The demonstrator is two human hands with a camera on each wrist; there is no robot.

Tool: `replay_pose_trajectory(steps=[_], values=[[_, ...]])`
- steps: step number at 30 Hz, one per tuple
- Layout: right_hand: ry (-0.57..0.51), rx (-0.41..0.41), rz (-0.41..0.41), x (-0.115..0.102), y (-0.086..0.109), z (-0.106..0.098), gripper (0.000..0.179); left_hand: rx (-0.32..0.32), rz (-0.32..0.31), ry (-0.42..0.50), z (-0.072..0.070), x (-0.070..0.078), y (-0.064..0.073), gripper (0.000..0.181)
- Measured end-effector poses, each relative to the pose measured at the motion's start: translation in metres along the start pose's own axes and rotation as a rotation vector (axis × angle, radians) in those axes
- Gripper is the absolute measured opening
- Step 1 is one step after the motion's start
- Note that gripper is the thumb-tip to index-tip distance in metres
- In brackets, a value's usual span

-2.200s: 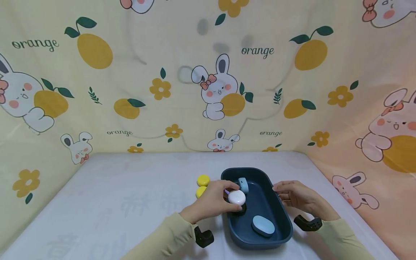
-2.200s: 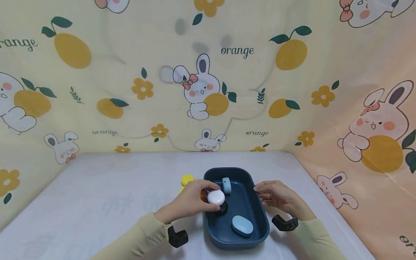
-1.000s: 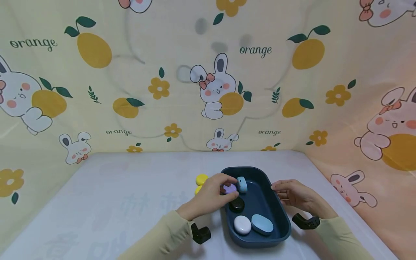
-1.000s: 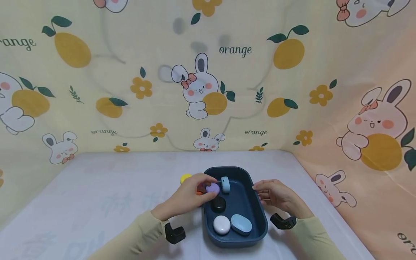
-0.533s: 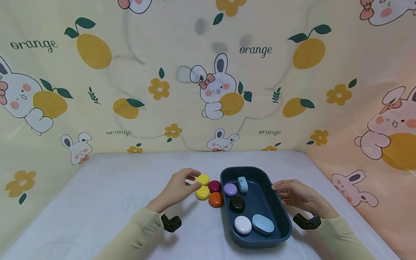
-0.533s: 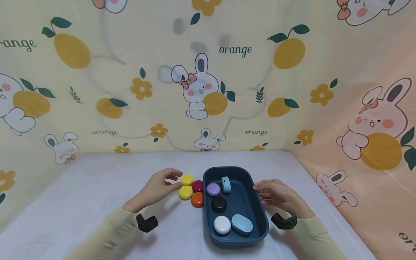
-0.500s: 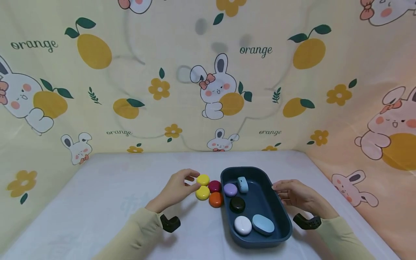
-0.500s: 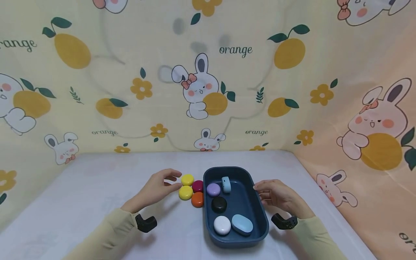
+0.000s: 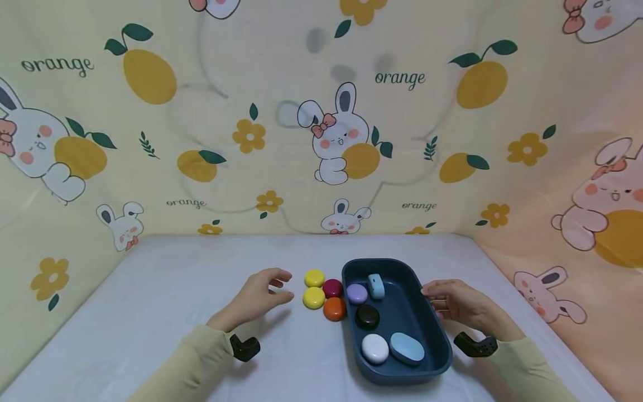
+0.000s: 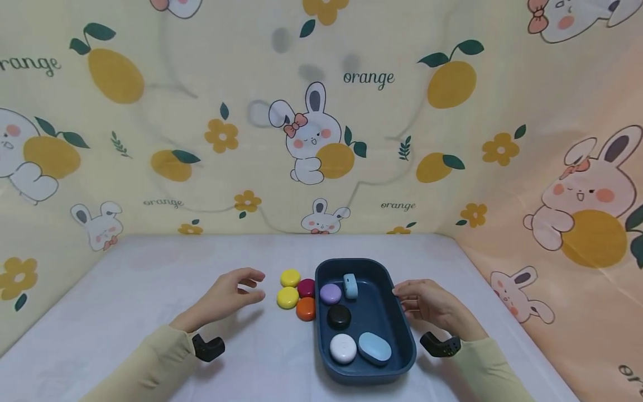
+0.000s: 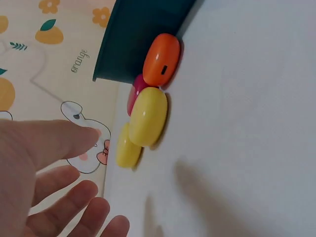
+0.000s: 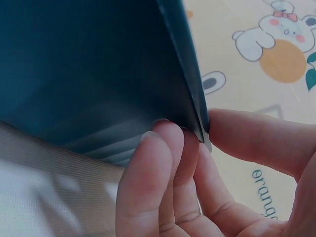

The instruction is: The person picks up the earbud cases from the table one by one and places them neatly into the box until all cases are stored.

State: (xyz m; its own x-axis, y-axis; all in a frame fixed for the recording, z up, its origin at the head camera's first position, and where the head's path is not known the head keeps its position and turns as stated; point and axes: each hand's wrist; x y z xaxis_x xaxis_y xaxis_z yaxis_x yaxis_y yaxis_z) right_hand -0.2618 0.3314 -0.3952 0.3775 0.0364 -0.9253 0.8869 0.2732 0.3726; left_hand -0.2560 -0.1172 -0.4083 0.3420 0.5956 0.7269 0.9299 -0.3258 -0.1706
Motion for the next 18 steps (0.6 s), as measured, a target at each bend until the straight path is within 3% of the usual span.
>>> replay_pose_trajectory(steps=[8,18], values=[[-0.003,-0.022,-0.002,0.001,0.000,-0.002,0.014,-0.028,-0.036,-0.002,0.007,-0.003,-0.002,0.040],[0.001,-0.014,-0.008,0.000,0.001,-0.001,0.014,-0.057,0.003,-0.008,0.013,0.002,-0.010,0.046]])
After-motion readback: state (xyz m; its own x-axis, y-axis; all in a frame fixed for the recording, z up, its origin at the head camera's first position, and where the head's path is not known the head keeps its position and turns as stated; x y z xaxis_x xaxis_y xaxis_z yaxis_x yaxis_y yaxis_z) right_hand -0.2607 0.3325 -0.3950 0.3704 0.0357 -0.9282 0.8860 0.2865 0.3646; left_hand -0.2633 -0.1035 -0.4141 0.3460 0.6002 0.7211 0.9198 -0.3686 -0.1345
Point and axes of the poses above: each hand's wrist, its own y-axis away from the middle knuckle, its own z-axis out of the palm, x = y × z, and after that the axes turned 5 degrees about -y, right-handed
